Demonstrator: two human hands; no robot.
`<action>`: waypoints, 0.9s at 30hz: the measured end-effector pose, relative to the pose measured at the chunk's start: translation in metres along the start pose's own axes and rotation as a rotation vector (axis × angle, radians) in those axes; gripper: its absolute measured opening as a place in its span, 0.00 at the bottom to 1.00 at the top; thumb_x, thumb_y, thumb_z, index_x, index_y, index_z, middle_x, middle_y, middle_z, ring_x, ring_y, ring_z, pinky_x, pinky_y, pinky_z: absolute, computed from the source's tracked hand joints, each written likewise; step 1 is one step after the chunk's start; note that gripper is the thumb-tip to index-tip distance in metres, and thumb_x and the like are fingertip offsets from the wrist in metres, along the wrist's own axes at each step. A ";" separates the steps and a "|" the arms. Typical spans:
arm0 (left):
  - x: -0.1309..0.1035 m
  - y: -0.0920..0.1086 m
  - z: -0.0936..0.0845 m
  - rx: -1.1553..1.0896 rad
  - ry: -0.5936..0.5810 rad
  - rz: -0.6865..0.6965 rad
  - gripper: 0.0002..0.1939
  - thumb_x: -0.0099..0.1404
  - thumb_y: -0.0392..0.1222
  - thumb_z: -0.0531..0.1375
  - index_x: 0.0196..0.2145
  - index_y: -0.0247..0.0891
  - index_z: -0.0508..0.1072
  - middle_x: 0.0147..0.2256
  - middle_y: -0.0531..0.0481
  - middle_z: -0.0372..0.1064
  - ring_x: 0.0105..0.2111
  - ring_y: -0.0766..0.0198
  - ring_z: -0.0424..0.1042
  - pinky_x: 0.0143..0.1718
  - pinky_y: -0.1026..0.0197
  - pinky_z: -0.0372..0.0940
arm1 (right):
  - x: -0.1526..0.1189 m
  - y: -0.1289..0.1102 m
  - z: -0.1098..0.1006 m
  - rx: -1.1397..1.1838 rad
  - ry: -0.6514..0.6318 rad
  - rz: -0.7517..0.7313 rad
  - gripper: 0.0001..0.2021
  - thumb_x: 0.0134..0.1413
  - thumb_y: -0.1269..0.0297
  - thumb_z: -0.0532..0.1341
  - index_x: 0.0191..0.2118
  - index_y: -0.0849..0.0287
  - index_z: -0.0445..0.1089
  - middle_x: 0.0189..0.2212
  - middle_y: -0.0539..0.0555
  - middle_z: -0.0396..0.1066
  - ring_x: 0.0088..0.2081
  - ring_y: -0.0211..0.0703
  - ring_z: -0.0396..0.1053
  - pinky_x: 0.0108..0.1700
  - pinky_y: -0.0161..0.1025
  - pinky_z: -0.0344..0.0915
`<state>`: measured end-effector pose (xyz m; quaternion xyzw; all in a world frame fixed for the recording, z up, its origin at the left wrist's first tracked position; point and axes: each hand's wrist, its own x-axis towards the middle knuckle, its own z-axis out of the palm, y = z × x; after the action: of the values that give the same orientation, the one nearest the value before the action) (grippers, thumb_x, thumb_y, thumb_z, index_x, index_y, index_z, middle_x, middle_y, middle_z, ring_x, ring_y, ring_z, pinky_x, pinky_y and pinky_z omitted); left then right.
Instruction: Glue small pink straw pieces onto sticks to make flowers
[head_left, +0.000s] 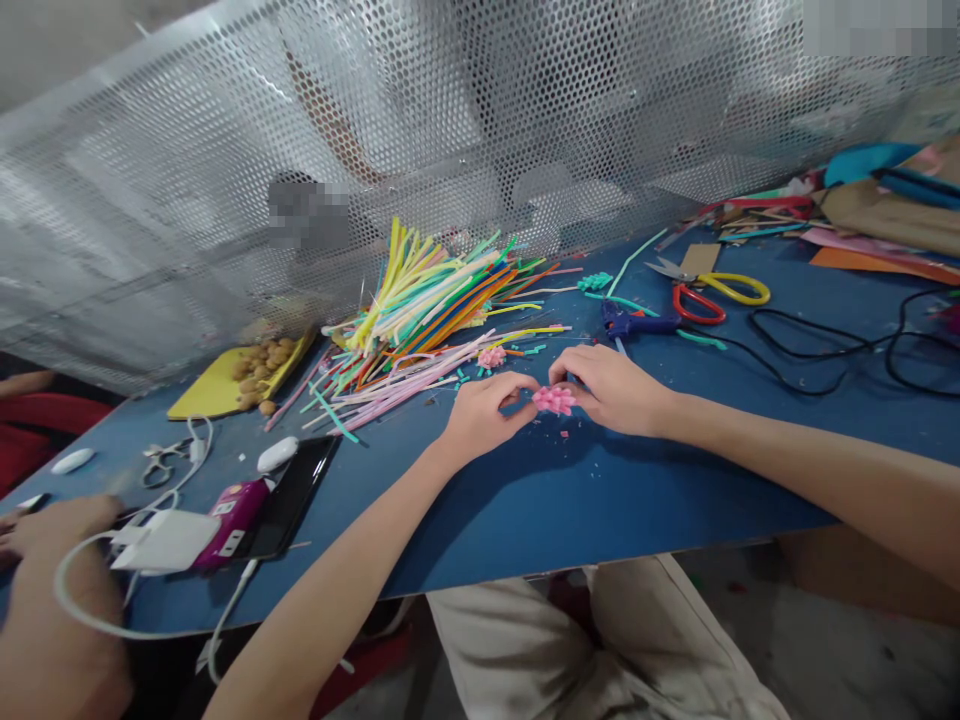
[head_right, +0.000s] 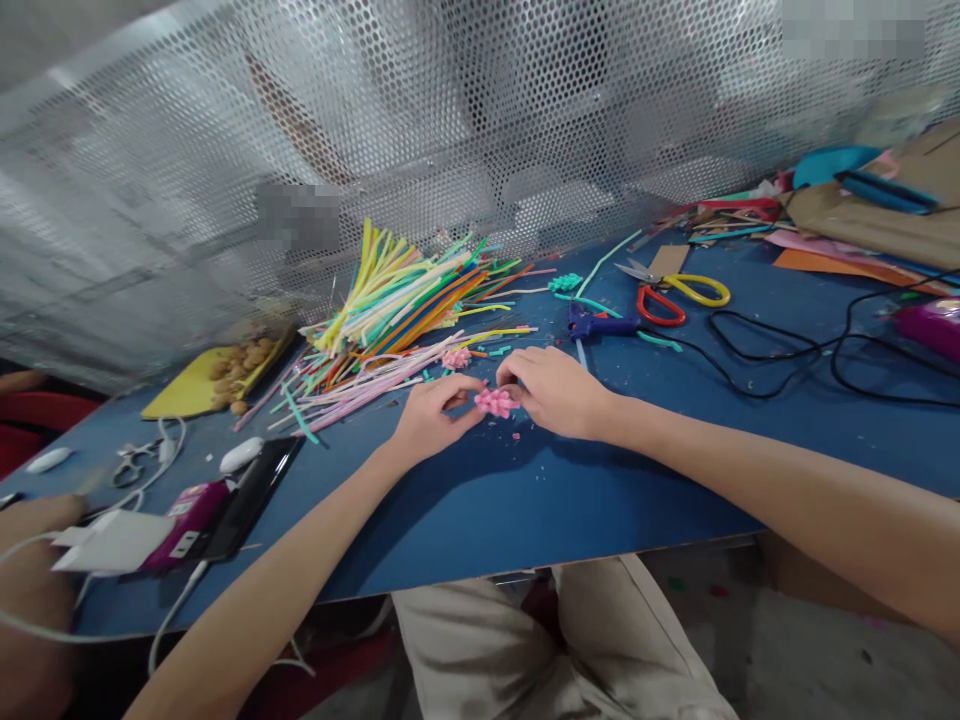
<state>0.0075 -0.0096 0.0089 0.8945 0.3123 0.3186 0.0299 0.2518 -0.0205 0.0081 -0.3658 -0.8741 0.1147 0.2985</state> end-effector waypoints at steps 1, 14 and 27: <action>-0.001 0.000 -0.001 0.010 -0.005 0.005 0.10 0.70 0.48 0.61 0.41 0.40 0.78 0.26 0.55 0.72 0.22 0.71 0.66 0.29 0.67 0.60 | 0.000 -0.001 0.000 -0.016 0.005 -0.005 0.07 0.70 0.65 0.54 0.42 0.57 0.69 0.41 0.57 0.76 0.44 0.49 0.71 0.47 0.45 0.58; -0.004 -0.004 -0.004 0.154 -0.024 0.113 0.11 0.73 0.48 0.60 0.40 0.45 0.82 0.27 0.53 0.78 0.19 0.72 0.66 0.27 0.66 0.58 | 0.001 -0.004 -0.009 -0.108 0.034 -0.069 0.10 0.72 0.61 0.54 0.40 0.56 0.70 0.39 0.55 0.78 0.41 0.47 0.71 0.44 0.44 0.55; -0.001 0.008 -0.016 0.013 0.331 0.030 0.06 0.68 0.44 0.65 0.38 0.43 0.82 0.17 0.60 0.57 0.18 0.72 0.52 0.23 0.66 0.53 | -0.014 0.123 -0.056 -0.520 -0.008 0.505 0.25 0.54 0.58 0.61 0.58 0.61 0.71 0.55 0.70 0.71 0.55 0.71 0.66 0.54 0.63 0.63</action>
<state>0.0022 -0.0187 0.0230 0.8347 0.3015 0.4598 -0.0325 0.3639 0.0555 -0.0052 -0.6332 -0.7574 -0.0398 0.1542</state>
